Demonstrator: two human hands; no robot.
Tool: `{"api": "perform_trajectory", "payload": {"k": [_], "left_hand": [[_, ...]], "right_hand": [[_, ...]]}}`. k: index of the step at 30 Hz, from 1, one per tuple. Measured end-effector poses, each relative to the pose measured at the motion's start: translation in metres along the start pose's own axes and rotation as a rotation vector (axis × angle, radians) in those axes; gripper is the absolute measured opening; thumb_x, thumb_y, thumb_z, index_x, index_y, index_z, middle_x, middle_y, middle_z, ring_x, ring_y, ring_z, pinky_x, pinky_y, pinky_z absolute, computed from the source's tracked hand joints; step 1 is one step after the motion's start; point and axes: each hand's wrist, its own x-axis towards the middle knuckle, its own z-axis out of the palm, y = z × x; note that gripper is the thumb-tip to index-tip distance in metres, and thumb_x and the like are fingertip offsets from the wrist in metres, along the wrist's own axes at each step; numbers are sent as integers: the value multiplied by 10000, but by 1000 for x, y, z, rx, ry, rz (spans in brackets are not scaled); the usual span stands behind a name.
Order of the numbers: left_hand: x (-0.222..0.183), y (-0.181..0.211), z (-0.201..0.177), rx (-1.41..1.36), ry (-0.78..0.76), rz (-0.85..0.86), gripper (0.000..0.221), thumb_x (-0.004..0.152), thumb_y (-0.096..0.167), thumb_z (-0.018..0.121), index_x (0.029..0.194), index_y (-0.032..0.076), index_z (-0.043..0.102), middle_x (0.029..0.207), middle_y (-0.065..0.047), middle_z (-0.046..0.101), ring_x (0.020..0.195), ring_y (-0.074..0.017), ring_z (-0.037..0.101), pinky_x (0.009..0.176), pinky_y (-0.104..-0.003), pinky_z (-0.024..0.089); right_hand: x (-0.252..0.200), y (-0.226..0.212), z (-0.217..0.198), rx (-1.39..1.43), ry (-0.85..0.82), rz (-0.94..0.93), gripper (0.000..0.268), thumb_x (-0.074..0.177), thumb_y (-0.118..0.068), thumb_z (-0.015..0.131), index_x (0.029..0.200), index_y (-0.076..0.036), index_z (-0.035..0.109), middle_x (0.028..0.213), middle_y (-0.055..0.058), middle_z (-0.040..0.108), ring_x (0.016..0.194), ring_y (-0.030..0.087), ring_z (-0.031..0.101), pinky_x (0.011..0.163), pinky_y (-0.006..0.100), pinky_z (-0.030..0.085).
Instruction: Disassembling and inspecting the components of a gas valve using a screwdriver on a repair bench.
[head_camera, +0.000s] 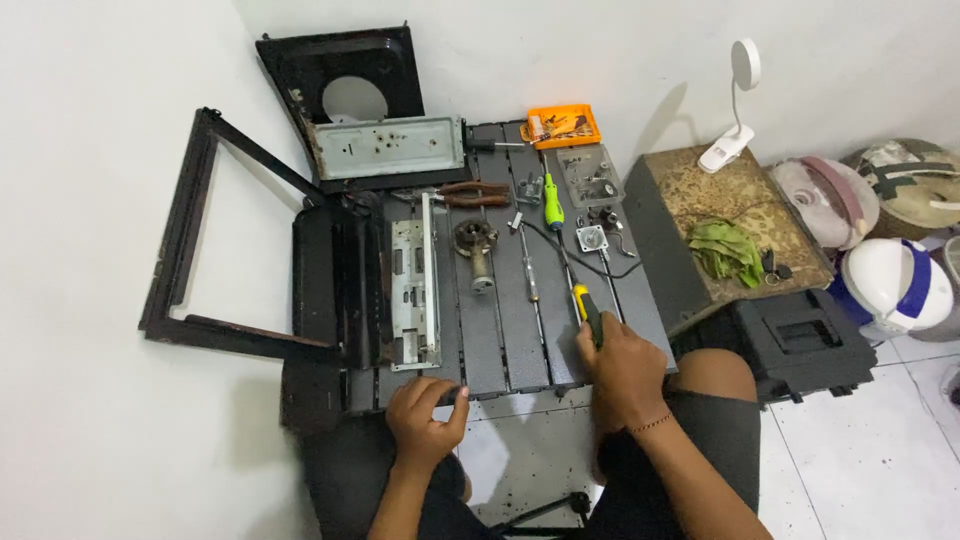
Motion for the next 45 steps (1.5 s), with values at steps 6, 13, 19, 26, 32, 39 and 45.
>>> {"api": "perform_trajectory", "payload": {"k": [6, 13, 19, 26, 32, 39, 45], "left_hand": [[0, 1, 0, 15, 11, 10, 111, 825, 186, 757, 782, 95, 711, 752, -25, 681, 666, -205, 639, 609, -351, 491], [0, 1, 0, 11, 1, -7, 101, 816, 186, 762, 776, 101, 725, 741, -28, 676, 657, -204, 639, 603, -356, 496], [4, 5, -3, 4, -1, 4, 107, 829, 179, 744, 769, 98, 706, 740, -22, 664, 652, -207, 624, 593, -351, 481], [0, 2, -2, 5, 11, -17, 117, 828, 204, 751, 783, 100, 720, 740, -19, 663, 649, -204, 628, 596, -359, 490], [6, 5, -6, -19, 1, -16, 130, 831, 205, 739, 757, 102, 711, 717, -16, 660, 621, -190, 621, 577, -344, 487], [7, 6, -5, -15, -7, -31, 99, 823, 180, 735, 767, 102, 711, 730, -9, 662, 639, -195, 615, 593, -351, 476], [8, 5, -5, -7, -35, -27, 125, 830, 196, 735, 759, 94, 716, 711, -27, 654, 619, -199, 612, 565, -350, 485]], "right_hand": [[-7, -1, -7, 89, 32, -47, 300, 950, -353, 714, 789, -153, 559, 554, 2, 539, 407, 165, 467, 349, 341, 303], [2, -4, -5, 33, 96, -65, 353, 912, -408, 754, 756, -161, 555, 537, -4, 527, 418, 167, 488, 361, 340, 272], [13, -10, -9, 16, -21, 2, 399, 893, -527, 681, 716, -174, 629, 633, 3, 594, 559, 222, 606, 366, 370, 340], [21, -11, -17, -7, -240, 30, 476, 936, -605, 608, 758, -168, 667, 668, 10, 629, 566, 232, 613, 385, 377, 363], [40, -6, -30, 40, -309, 53, 517, 941, -655, 580, 965, -160, 728, 795, 52, 703, 600, 262, 673, 378, 374, 397], [97, 5, -15, 165, -448, 78, 332, 940, -348, 631, 1168, -148, 766, 1030, 60, 771, 861, 304, 739, 529, 473, 585], [140, -8, 5, 146, -516, 43, 239, 925, -366, 659, 868, -138, 705, 853, 72, 671, 866, 312, 676, 524, 485, 526]]}}
